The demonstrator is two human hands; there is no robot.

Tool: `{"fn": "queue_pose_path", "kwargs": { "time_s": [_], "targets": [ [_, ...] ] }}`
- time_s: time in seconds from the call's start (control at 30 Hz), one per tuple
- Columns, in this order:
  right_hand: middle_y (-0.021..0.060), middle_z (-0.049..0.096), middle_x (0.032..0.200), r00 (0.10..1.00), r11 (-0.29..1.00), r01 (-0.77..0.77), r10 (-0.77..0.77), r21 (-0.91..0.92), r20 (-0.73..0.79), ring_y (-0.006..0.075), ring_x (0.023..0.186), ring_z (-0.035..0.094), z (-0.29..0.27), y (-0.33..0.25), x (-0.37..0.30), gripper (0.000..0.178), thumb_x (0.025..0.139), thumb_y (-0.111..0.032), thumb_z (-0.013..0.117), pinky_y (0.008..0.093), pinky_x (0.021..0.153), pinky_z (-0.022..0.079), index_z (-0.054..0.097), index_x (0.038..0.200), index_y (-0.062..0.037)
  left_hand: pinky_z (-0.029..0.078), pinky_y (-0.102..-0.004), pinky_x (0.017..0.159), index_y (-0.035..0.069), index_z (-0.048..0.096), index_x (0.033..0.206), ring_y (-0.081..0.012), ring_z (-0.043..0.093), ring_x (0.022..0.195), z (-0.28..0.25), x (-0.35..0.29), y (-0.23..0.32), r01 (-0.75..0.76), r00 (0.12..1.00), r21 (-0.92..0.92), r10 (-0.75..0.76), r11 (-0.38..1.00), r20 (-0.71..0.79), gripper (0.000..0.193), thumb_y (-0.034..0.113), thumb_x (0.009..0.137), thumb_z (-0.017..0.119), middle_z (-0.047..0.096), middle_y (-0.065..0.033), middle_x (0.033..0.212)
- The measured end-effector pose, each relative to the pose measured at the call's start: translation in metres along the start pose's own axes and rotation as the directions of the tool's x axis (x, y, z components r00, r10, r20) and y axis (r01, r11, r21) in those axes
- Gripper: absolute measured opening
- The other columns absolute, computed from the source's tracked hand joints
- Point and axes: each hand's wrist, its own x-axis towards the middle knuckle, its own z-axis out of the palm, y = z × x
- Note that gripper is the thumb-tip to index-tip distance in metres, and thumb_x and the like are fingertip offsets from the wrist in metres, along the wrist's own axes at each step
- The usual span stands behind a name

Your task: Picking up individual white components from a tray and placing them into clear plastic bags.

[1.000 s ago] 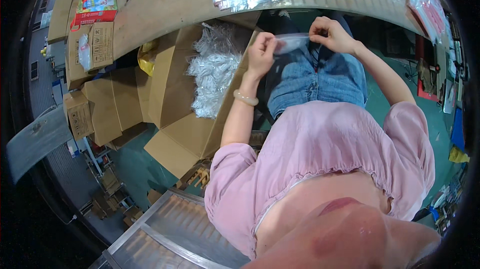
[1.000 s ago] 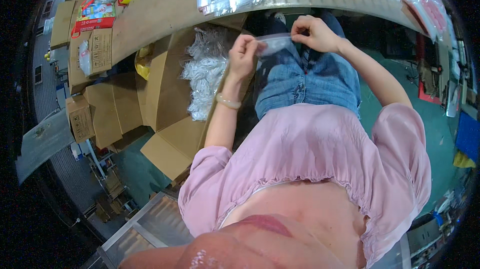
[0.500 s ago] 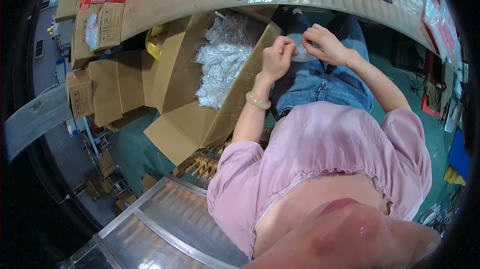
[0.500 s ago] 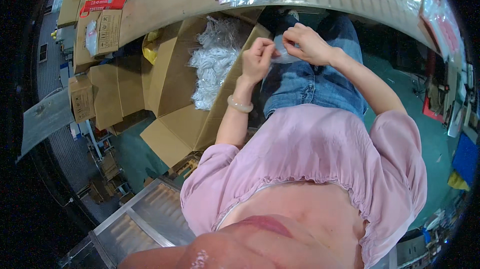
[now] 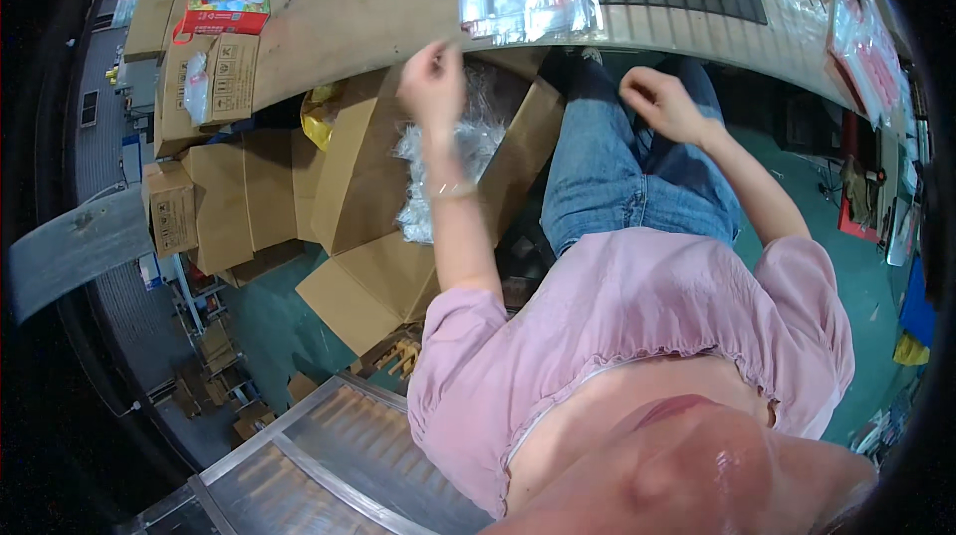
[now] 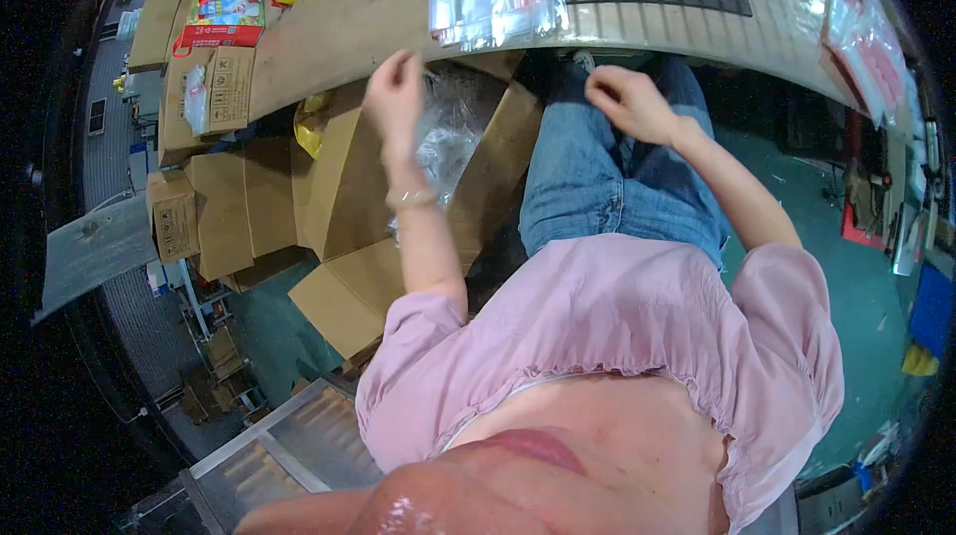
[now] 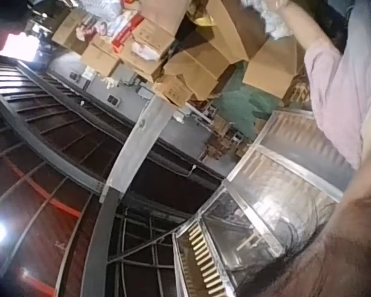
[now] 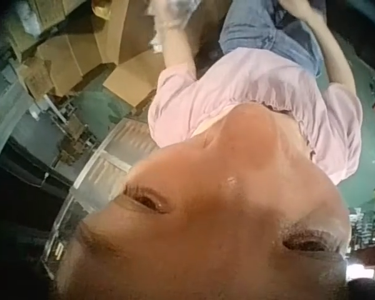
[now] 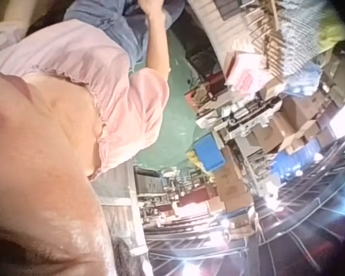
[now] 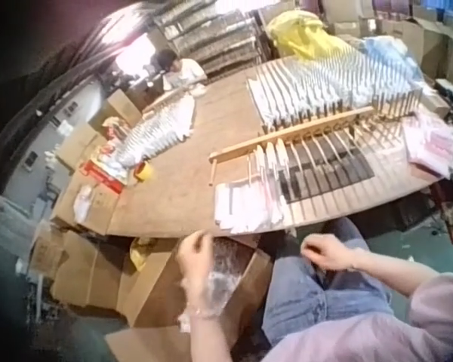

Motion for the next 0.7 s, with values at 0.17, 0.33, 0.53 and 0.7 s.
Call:
{"fn": "queue_pose_path", "kwargs": {
  "time_s": [0.17,0.33,0.53,0.7],
  "targets": [
    [0.007,0.051,0.075,0.985,0.996,0.087,-0.085,-0.01,0.149,0.0124,0.069,0.051,0.026,-0.021,0.015,0.009,0.089,-0.009,0.057,0.0265,0.06,0.043,0.056,0.087,-0.0002,0.047,-0.0417,0.076,0.01,0.072,0.087,-0.0324,0.063,0.079,0.119,0.047,0.031,-0.397,0.904,0.135,0.413,0.908,-0.113,0.025,0.031,0.074,0.069,0.067,-0.0133,0.081],
    [0.0064,0.057,0.073,0.992,0.992,-0.096,0.089,0.076,0.091,0.0114,0.067,0.053,0.014,-0.011,0.009,0.014,0.087,-0.014,0.06,0.027,0.061,0.044,0.06,0.09,-0.0002,0.046,-0.0409,0.073,0.01,0.072,0.084,-0.0314,0.061,0.078,0.131,0.051,0.029,-0.316,0.948,0.058,0.312,0.947,0.059,0.021,0.029,0.074,0.071,0.065,-0.0125,0.079],
    [0.0016,0.06,0.073,0.872,0.799,-0.397,0.481,0.451,-0.085,0.0063,0.067,0.051,0.01,-0.006,0.038,0.019,0.087,-0.017,0.063,0.024,0.061,0.044,0.065,0.091,0.0008,0.046,-0.0389,0.069,0.01,0.071,0.083,-0.028,0.057,0.075,0.078,-0.028,0.03,-0.499,0.866,0.002,0.499,0.867,-0.029,0.009,0.013,0.074,0.072,0.062,-0.0083,0.076],
    [-0.003,0.06,0.076,0.875,0.788,-0.478,0.465,0.389,0.132,0.004,0.069,0.051,0.021,0.0,0.053,0.014,0.087,-0.016,0.065,0.0201,0.058,0.039,0.067,0.092,-0.0028,0.046,-0.0379,0.069,0.01,0.07,0.083,-0.0276,0.056,0.076,0.058,-0.075,0.028,-0.565,0.821,0.056,0.567,0.823,-0.058,0.011,0.009,0.072,0.073,0.061,-0.0061,0.078]
  ]
}}
